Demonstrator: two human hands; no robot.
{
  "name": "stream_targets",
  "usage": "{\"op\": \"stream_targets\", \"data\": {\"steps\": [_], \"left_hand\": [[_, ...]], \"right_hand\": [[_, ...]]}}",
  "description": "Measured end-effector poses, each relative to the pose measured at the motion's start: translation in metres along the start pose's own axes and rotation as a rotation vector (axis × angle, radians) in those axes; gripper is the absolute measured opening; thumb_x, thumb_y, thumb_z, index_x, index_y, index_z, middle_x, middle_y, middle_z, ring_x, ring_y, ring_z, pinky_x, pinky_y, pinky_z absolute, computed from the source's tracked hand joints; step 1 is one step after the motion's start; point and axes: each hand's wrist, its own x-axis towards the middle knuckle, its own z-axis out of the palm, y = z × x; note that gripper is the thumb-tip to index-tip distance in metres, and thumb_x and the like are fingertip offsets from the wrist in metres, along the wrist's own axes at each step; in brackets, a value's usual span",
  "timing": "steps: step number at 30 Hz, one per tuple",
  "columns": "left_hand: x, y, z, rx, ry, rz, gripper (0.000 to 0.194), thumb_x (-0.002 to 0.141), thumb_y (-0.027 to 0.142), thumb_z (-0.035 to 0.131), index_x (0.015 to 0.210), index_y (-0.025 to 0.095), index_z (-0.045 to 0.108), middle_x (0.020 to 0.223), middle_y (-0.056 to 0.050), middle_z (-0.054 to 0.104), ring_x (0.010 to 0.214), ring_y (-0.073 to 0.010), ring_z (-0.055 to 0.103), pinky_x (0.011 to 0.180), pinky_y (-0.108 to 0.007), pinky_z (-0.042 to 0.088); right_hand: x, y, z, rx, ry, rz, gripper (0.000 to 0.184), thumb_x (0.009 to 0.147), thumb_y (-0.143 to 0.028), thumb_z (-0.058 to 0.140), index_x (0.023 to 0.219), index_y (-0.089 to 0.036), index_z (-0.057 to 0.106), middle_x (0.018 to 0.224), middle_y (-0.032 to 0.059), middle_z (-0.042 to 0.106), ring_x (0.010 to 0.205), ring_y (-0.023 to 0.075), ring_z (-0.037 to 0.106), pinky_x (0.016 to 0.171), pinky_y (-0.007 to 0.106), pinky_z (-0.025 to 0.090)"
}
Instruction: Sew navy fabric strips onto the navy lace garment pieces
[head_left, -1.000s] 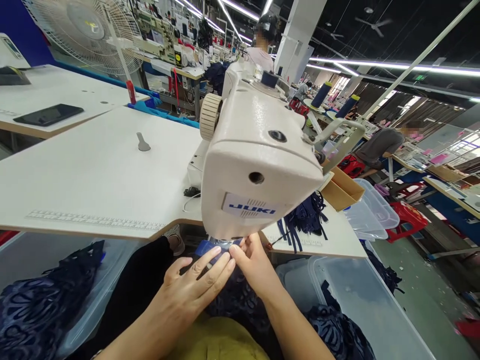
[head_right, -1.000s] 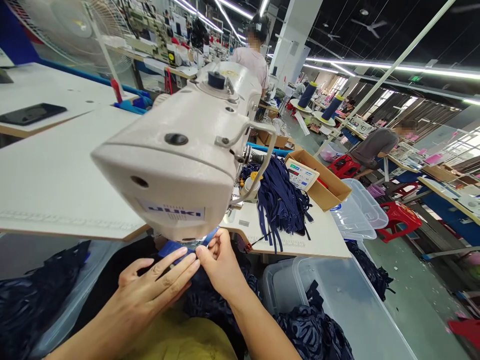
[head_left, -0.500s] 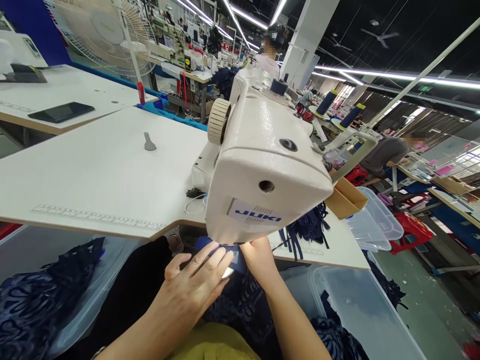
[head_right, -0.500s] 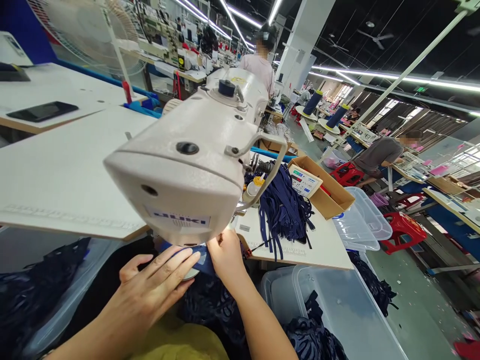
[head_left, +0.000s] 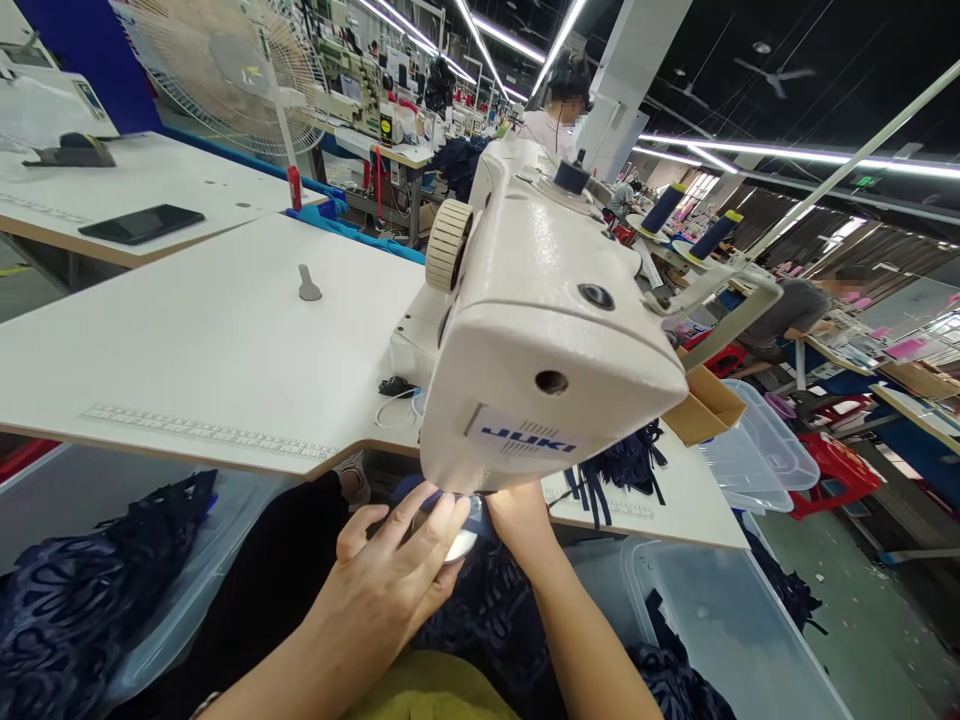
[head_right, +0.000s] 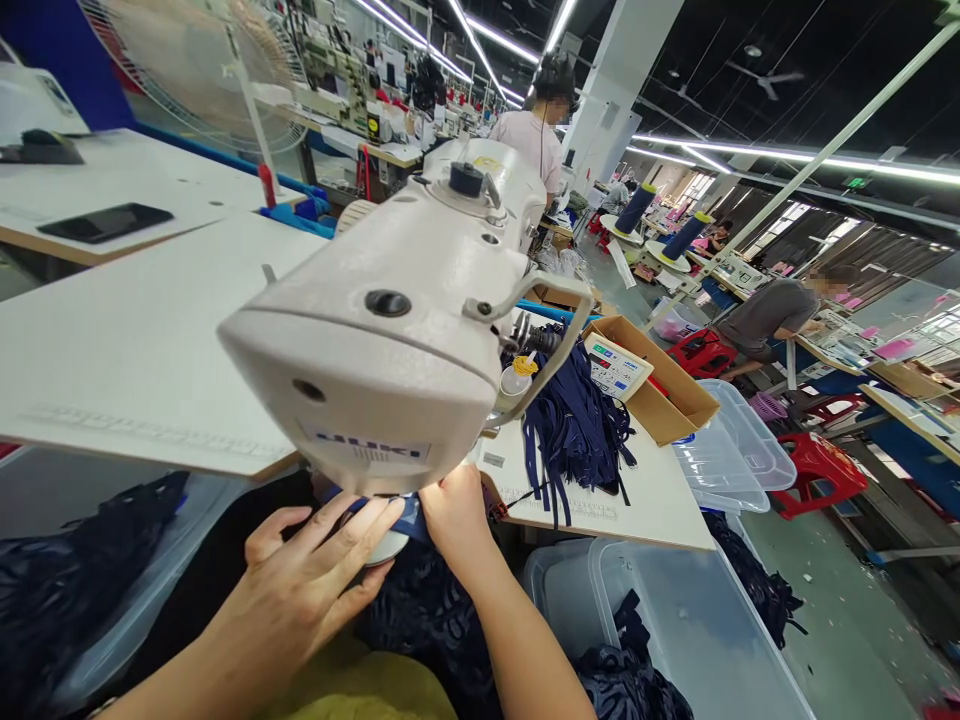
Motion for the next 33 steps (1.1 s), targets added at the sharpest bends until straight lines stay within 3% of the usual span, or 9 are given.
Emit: {"op": "stream_targets", "data": {"steps": [3, 8, 11, 15, 20, 24, 28, 30, 33], "left_hand": [[0.001, -0.003, 0.001, 0.031, 0.004, 0.031, 0.029, 0.09, 0.026, 0.047, 0.116, 0.03, 0.059, 0.122, 0.004, 0.066, 0.105, -0.0237, 0.063, 0.089, -0.039, 0.03], [0.003, -0.005, 0.0, 0.064, 0.037, 0.1, 0.027, 0.089, 0.026, 0.048, 0.112, 0.031, 0.061, 0.122, 0.003, 0.065, 0.103, -0.0249, 0.064, 0.086, -0.04, 0.03], [0.004, -0.002, -0.001, 0.057, 0.024, 0.059, 0.029, 0.09, 0.026, 0.047, 0.116, 0.03, 0.059, 0.122, 0.003, 0.066, 0.102, -0.0233, 0.064, 0.086, -0.038, 0.031], [0.005, 0.004, 0.001, 0.022, 0.09, -0.018, 0.029, 0.092, 0.027, 0.046, 0.117, 0.028, 0.059, 0.115, 0.003, 0.069, 0.101, -0.0205, 0.064, 0.085, -0.038, 0.032], [0.003, 0.006, 0.003, -0.04, 0.148, -0.11, 0.026, 0.095, 0.028, 0.043, 0.113, 0.027, 0.062, 0.112, 0.001, 0.07, 0.104, -0.0199, 0.062, 0.089, -0.037, 0.031], [0.004, 0.007, -0.003, -0.061, 0.108, -0.1, 0.024, 0.094, 0.028, 0.046, 0.109, 0.026, 0.066, 0.113, 0.0, 0.069, 0.107, -0.0207, 0.06, 0.091, -0.037, 0.03], [0.004, 0.006, -0.006, -0.074, 0.065, -0.071, 0.025, 0.095, 0.03, 0.045, 0.102, 0.027, 0.068, 0.117, -0.001, 0.068, 0.111, -0.023, 0.057, 0.091, -0.039, 0.03], [0.004, 0.005, -0.005, -0.08, 0.053, -0.057, 0.026, 0.096, 0.031, 0.044, 0.1, 0.028, 0.069, 0.118, -0.001, 0.067, 0.111, -0.0239, 0.057, 0.091, -0.04, 0.03], [0.005, 0.005, -0.004, -0.085, 0.041, -0.047, 0.026, 0.096, 0.031, 0.043, 0.104, 0.028, 0.068, 0.119, 0.0, 0.066, 0.11, -0.024, 0.057, 0.092, -0.041, 0.031]], "right_hand": [[0.001, -0.002, -0.001, 0.011, -0.017, -0.008, 0.021, 0.08, -0.018, 0.052, 0.092, -0.021, 0.069, 0.078, 0.0034, 0.071, 0.08, 0.0209, 0.064, 0.075, 0.031, 0.051], [-0.001, -0.007, -0.001, -0.027, -0.017, -0.009, 0.02, 0.081, -0.017, 0.049, 0.088, -0.02, 0.068, 0.082, 0.0038, 0.071, 0.075, 0.0195, 0.063, 0.07, 0.029, 0.051], [-0.001, -0.006, 0.0, -0.013, -0.022, -0.013, 0.02, 0.081, -0.016, 0.05, 0.086, -0.021, 0.068, 0.082, 0.0039, 0.071, 0.078, 0.02, 0.063, 0.073, 0.03, 0.05], [-0.003, -0.004, 0.002, 0.022, -0.015, 0.006, 0.016, 0.08, -0.017, 0.052, 0.082, -0.02, 0.067, 0.082, 0.0047, 0.07, 0.081, 0.0209, 0.062, 0.075, 0.03, 0.049], [-0.015, 0.004, 0.006, 0.063, 0.13, 0.12, 0.018, 0.082, -0.021, 0.053, 0.095, -0.018, 0.065, 0.093, 0.0065, 0.067, 0.096, 0.0212, 0.059, 0.091, 0.033, 0.044], [-0.033, 0.028, 0.009, 0.072, 0.234, 0.29, 0.02, 0.088, -0.032, 0.049, 0.096, -0.017, 0.058, 0.088, 0.0041, 0.062, 0.085, 0.0179, 0.057, 0.081, 0.029, 0.046], [-0.056, 0.068, 0.015, 0.034, 0.157, 0.353, 0.022, 0.09, -0.039, 0.046, 0.087, -0.019, 0.055, 0.08, 0.0014, 0.058, 0.075, 0.0161, 0.055, 0.071, 0.027, 0.047], [-0.068, 0.091, 0.02, 0.02, 0.126, 0.371, 0.022, 0.089, -0.038, 0.046, 0.085, -0.019, 0.055, 0.081, 0.0027, 0.059, 0.077, 0.0177, 0.056, 0.074, 0.03, 0.048], [-0.081, 0.122, 0.029, 0.011, 0.115, 0.399, 0.021, 0.086, -0.033, 0.046, 0.091, -0.018, 0.06, 0.094, 0.0084, 0.063, 0.096, 0.0235, 0.058, 0.093, 0.041, 0.044]]}}
